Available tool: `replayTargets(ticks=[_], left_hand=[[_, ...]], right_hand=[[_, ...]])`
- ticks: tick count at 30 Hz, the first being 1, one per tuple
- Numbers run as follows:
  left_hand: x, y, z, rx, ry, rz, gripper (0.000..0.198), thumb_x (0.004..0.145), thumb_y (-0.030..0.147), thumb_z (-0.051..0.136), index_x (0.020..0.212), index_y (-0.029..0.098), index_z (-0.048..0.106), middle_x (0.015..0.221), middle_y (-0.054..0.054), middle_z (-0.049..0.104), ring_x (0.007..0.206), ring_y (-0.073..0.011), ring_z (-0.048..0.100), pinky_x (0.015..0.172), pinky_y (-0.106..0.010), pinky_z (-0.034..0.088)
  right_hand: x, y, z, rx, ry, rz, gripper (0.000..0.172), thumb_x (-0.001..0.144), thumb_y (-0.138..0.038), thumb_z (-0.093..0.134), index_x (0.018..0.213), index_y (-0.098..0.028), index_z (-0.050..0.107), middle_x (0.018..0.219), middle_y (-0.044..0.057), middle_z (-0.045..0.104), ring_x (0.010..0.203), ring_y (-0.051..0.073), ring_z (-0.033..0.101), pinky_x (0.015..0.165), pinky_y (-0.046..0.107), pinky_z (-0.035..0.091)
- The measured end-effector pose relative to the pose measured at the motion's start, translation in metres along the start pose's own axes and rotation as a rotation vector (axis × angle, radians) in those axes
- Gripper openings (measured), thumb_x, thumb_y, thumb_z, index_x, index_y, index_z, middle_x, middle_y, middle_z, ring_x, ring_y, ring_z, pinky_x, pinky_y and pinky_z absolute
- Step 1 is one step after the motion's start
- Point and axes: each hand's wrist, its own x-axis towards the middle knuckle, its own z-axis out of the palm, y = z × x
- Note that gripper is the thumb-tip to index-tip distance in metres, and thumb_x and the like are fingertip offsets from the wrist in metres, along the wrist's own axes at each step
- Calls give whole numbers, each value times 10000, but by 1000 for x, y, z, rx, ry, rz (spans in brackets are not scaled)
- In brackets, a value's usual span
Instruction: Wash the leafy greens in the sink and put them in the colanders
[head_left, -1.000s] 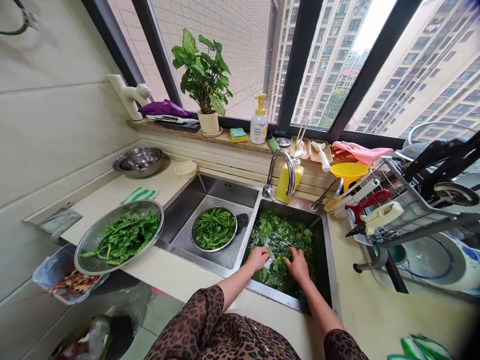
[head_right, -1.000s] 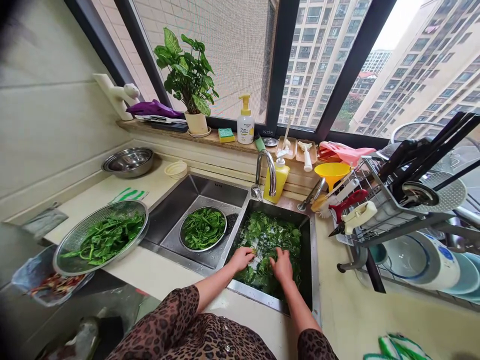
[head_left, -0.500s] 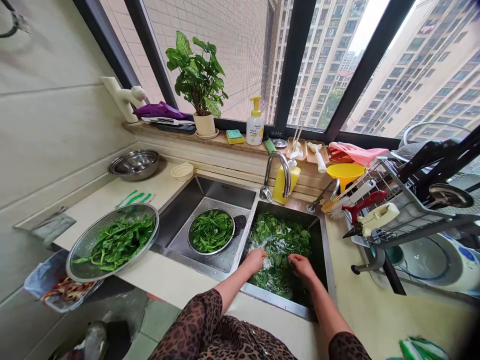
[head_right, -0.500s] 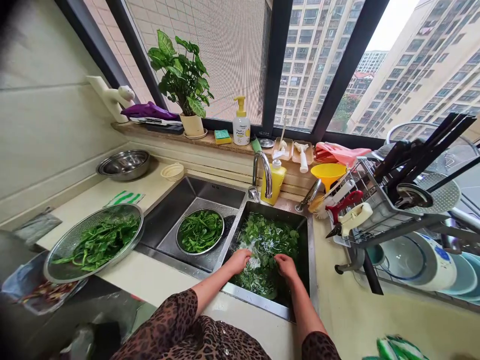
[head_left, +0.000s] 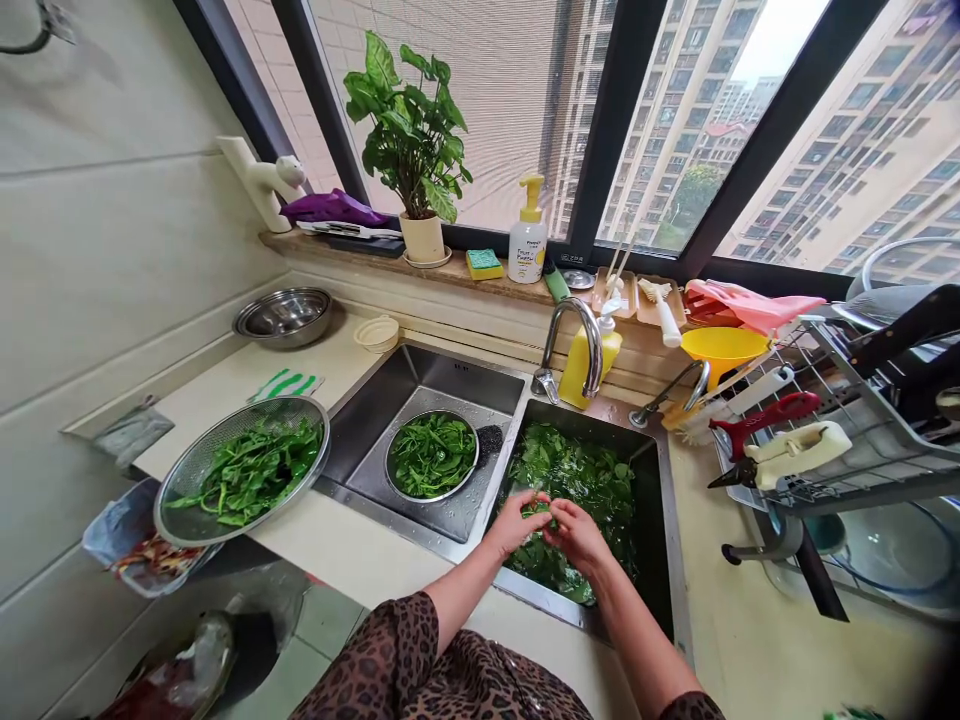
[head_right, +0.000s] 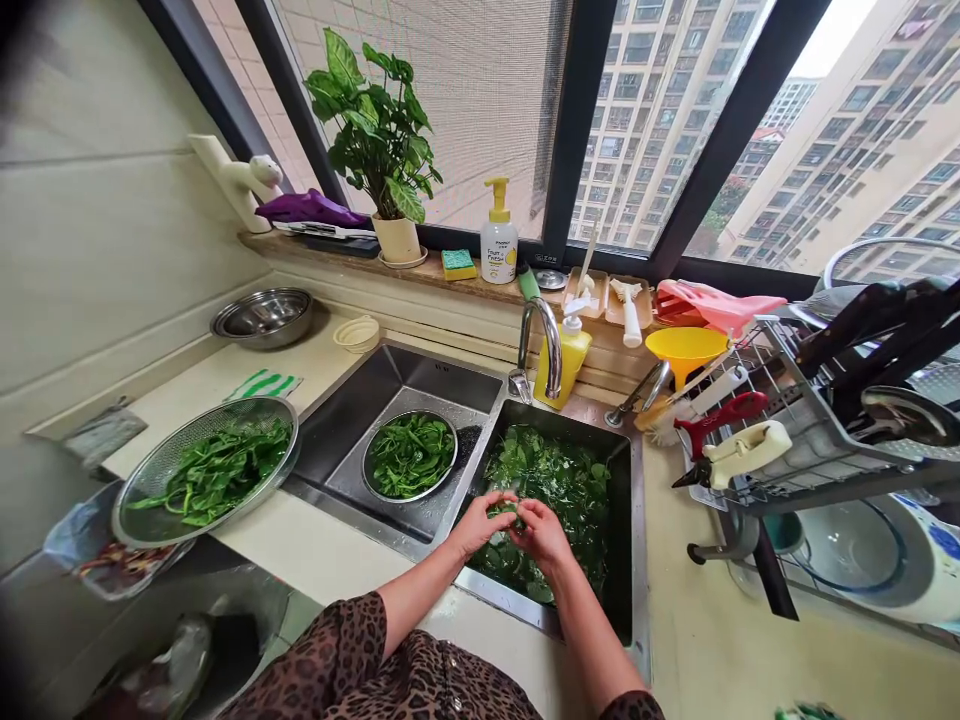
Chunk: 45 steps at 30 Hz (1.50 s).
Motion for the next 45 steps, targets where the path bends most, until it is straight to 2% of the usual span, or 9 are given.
replayTargets(ticks=[4,8,12,16,21,26,31,37,45], left_hand=[[1,-7,-2,-42,177,-182,409,653,475,621,836,110,604,839,-56,552,675,-120,492,544,-231,448],[-1,-17,-5,93,96,-311,428,603,482,646,833,123,611,787,-23,548,624,-115,465,503,-227,414],[-2,-19,-8,303,30,-272,373,714,490,534,739,136,649,637,2,549,629,-140,486,575,-249,401],[1,-18,-11,410,53,-160,338,767,424,484,687,145,657,653,-13,585,709,-164,515,683,-270,394],[0,-22,-13,369,44,-181,296,781,369,463,694,141,631,662,-25,603,660,-148,522,646,-257,383],[-2,-19,-14,442,47,-176,338,661,463,608,582,135,582,621,-6,573,659,-140,503,646,-243,371],[-1,-4,-10,100,-9,-192,501,759,569,446,619,113,600,690,-47,601,654,-133,541,671,-264,403],[-3,2,-8,-159,-15,-260,457,645,499,640,884,110,636,717,-27,586,552,-83,491,582,-233,394],[-9,15,-7,-225,-97,-193,438,622,474,683,820,84,661,699,-36,595,608,-99,482,569,-220,356]], right_hand=[[29,-3,-6,-655,120,-138,171,740,-322,491,837,-198,558,754,24,616,720,196,617,680,361,484],[66,-26,-10,-821,161,-264,318,681,-171,520,987,-207,597,1049,68,581,1001,224,547,903,357,382],[103,-43,9,-1167,40,-341,566,678,-101,531,1225,-242,495,1363,88,362,1204,241,398,975,338,306],[134,-39,31,-1428,-34,-204,698,731,-162,525,1372,-261,268,1482,89,135,1330,271,165,979,421,293],[128,-3,20,-1444,-158,-118,633,694,-172,562,1303,-239,402,1383,133,365,1266,306,304,926,480,329],[81,27,-31,-1382,-260,-46,334,621,-108,584,938,-173,663,1019,92,644,1004,262,553,851,356,396],[43,4,-63,-984,-230,-135,203,754,-311,511,808,-182,658,859,31,674,870,203,587,788,304,428],[3,-32,-41,-44,-190,-201,321,711,-390,632,981,-250,528,856,20,661,778,182,591,783,338,411],[-18,-25,10,111,-381,-159,306,668,-377,685,854,-243,483,704,-26,582,640,140,553,667,286,414]])
